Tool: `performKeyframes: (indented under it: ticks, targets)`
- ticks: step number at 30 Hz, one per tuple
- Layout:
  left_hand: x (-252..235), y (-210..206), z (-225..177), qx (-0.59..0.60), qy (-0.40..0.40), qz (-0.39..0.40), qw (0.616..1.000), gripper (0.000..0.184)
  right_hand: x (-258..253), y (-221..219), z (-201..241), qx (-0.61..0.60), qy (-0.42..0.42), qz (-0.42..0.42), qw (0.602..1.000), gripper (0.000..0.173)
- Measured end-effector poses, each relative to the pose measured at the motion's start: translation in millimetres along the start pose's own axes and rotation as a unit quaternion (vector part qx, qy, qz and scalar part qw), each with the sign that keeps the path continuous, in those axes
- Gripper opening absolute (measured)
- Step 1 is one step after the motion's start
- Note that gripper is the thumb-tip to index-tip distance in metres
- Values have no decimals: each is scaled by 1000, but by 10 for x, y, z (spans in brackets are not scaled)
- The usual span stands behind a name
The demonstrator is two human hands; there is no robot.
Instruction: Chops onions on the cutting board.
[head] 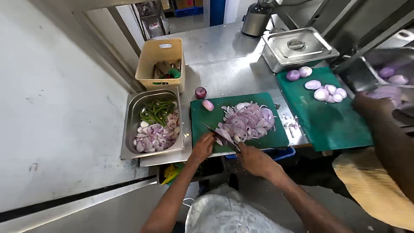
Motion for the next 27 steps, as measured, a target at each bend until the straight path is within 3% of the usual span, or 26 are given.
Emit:
performKeyframes:
  ticks: [11,17,23,25,27]
  targets:
    - [-27,29,-28,10,3,-8,1000,16,-390,-387,-6,-29,0,16,999,38]
    - [13,2,2,-3,-3,-13,1000,14,-81,-55,21,0,3,8,1000,33]
    - [-31,-2,21,9,-5,-15,1000,15,-173,-114,7,-14,-6,27,1000,35]
    - [25,-30,-14,-4,12,-3,1000,16,-210,-227,7,-26,-3,37,999,39]
    - [190,-65,-95,-48,75,45,995,29,-132,-413,10,-40,-2,40,998,54]
Point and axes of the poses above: each hand's wrist, its own x-axis away from the middle knuckle, its own y-axis out of the back of the hand, z = x × y, the point moved 5 cm from there along -x, towards the middle knuckle, and after that the axes turned 2 degrees about -x, right-handed, at the moved point
